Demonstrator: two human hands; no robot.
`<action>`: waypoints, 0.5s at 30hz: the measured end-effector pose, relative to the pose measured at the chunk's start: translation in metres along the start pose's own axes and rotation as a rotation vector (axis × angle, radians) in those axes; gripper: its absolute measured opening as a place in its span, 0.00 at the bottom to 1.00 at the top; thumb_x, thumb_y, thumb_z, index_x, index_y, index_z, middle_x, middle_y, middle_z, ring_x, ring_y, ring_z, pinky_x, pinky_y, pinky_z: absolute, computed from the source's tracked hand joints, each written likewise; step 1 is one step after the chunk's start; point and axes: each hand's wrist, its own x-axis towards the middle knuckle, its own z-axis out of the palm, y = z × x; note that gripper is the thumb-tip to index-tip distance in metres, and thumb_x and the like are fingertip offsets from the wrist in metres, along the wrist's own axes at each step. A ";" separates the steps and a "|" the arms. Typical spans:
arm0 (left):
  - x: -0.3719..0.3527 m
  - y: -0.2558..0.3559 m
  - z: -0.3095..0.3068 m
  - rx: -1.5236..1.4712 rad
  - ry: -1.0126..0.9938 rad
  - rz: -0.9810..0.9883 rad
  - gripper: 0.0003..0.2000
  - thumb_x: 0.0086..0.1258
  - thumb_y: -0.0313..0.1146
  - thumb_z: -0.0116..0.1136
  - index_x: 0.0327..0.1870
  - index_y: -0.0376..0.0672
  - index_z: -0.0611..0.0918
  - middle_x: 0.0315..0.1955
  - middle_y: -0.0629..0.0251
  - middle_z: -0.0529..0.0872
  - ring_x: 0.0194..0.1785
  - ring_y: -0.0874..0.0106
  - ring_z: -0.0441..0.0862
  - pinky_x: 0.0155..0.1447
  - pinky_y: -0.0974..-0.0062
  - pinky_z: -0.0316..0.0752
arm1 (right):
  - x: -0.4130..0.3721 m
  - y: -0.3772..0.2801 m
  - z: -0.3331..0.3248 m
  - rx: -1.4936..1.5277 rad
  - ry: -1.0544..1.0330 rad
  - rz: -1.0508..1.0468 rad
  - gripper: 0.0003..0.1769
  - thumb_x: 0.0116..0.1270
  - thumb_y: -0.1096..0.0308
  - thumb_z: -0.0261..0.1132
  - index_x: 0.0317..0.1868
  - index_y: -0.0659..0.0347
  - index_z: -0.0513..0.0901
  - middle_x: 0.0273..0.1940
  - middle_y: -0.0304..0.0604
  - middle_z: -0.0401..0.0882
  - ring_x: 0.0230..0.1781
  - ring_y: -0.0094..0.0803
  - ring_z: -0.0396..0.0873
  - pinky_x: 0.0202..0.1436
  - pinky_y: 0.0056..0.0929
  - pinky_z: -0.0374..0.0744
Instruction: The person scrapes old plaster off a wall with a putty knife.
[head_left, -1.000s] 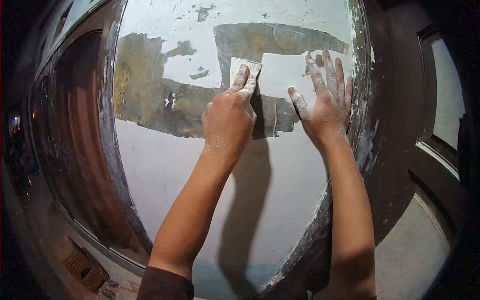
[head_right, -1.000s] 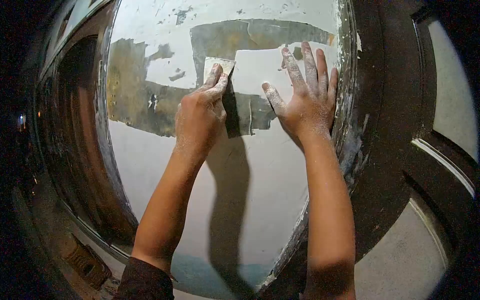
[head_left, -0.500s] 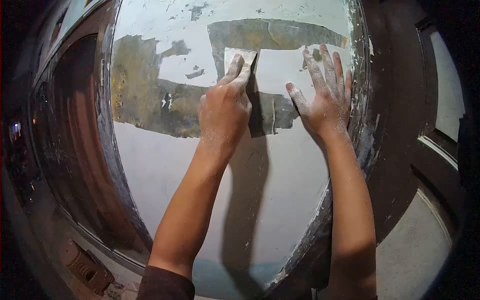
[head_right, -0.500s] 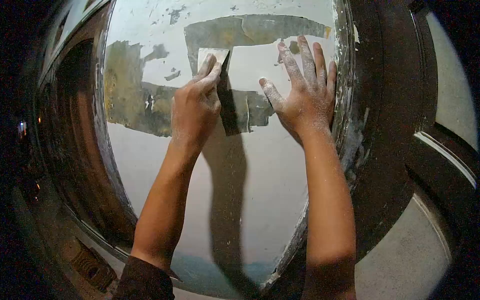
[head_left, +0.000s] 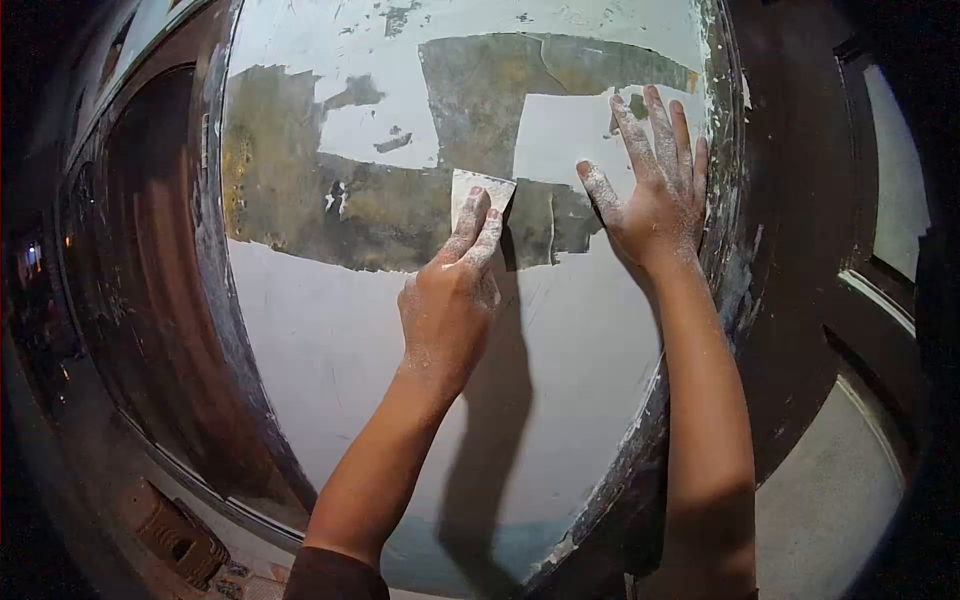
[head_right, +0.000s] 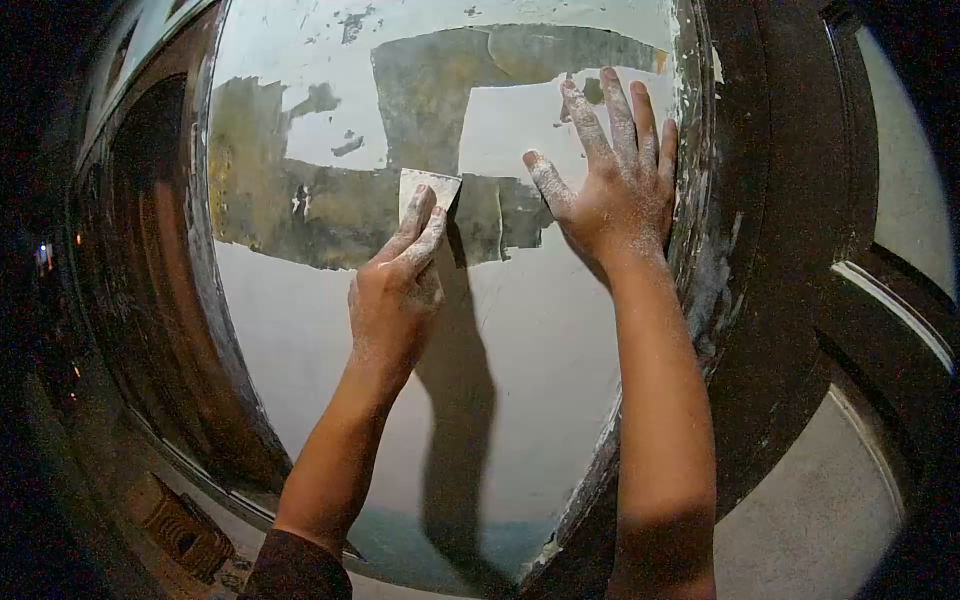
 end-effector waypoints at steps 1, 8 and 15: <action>0.002 0.005 -0.003 -0.004 -0.004 -0.020 0.28 0.66 0.19 0.58 0.69 0.51 0.84 0.75 0.75 0.78 0.56 0.62 0.90 0.55 0.65 0.86 | 0.000 0.000 0.000 0.005 0.001 -0.003 0.43 0.71 0.34 0.65 0.83 0.32 0.67 0.87 0.38 0.54 0.89 0.44 0.47 0.89 0.61 0.43; 0.006 0.009 0.000 0.003 -0.017 -0.091 0.27 0.67 0.19 0.60 0.68 0.50 0.85 0.74 0.74 0.79 0.63 0.63 0.88 0.62 0.68 0.85 | 0.000 0.000 -0.002 0.003 -0.007 0.000 0.42 0.71 0.35 0.66 0.83 0.33 0.67 0.87 0.39 0.54 0.89 0.44 0.47 0.89 0.62 0.42; 0.009 0.005 0.003 0.030 0.000 -0.061 0.30 0.63 0.21 0.59 0.69 0.55 0.84 0.76 0.79 0.77 0.53 0.62 0.91 0.49 0.63 0.88 | -0.001 0.000 -0.001 0.009 -0.004 0.000 0.42 0.71 0.34 0.65 0.82 0.35 0.68 0.87 0.39 0.55 0.88 0.45 0.47 0.89 0.62 0.43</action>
